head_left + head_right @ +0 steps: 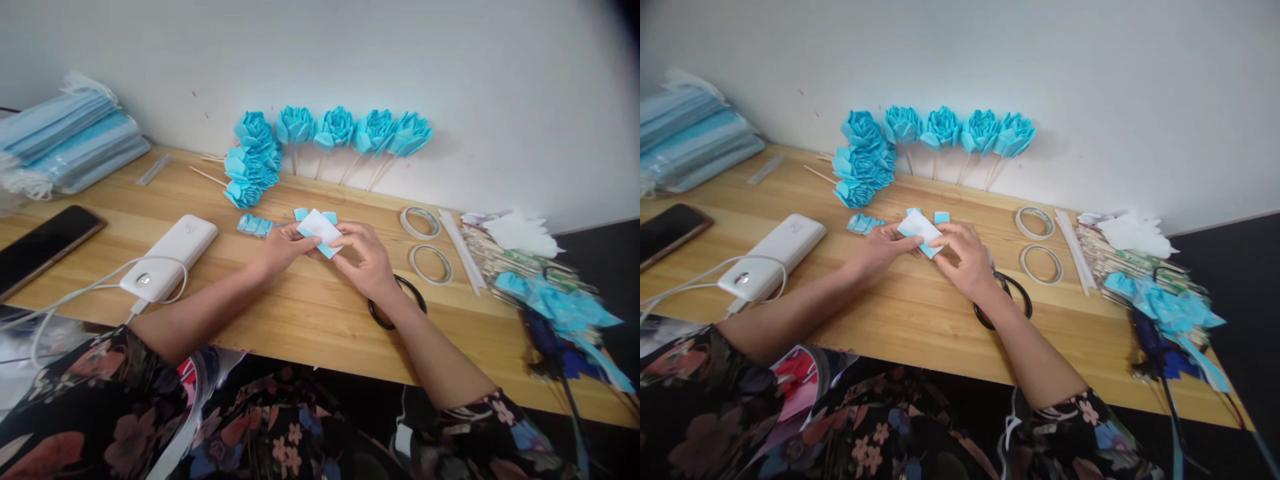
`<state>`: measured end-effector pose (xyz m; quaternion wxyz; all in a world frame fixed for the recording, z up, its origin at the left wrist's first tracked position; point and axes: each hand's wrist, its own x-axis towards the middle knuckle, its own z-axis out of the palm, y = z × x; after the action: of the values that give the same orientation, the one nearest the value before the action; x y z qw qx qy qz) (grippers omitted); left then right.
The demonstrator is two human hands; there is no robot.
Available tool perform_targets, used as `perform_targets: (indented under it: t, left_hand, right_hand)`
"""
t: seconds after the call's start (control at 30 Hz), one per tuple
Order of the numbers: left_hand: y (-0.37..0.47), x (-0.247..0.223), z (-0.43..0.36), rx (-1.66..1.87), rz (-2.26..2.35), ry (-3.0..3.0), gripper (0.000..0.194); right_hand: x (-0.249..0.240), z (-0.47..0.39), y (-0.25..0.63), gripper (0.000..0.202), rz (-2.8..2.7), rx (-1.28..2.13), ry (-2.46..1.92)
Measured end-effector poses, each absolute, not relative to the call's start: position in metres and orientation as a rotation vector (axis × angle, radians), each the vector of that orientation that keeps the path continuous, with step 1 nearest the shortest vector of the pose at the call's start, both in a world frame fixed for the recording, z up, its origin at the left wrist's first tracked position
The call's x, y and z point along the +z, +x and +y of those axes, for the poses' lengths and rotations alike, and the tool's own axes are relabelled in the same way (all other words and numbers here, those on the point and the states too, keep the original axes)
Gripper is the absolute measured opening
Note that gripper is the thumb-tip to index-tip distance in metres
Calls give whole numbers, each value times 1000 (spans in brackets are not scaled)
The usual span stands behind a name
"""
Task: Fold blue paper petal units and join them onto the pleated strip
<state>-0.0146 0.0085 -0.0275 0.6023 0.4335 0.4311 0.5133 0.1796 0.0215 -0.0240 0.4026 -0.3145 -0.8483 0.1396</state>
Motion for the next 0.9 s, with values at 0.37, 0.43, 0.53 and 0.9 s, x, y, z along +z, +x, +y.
perform_targets:
  t: [0.37,0.43,0.53,0.9]
  left_hand:
    - [-14,-28,7,1179,991,1011,36]
    - [-14,-28,7,1174,1014,1056,38]
    - [-14,-28,7,1178,1048,1121,38]
    - [-14,-28,6,1151,1015,1246,24]
  right_hand:
    - [-27,26,182,17,-2187,320,-738]
    - [-26,25,182,12,-2138,409,-775]
    - [-25,23,181,7,-2027,561,-853]
    - [-26,19,178,9,-1811,862,-1043]
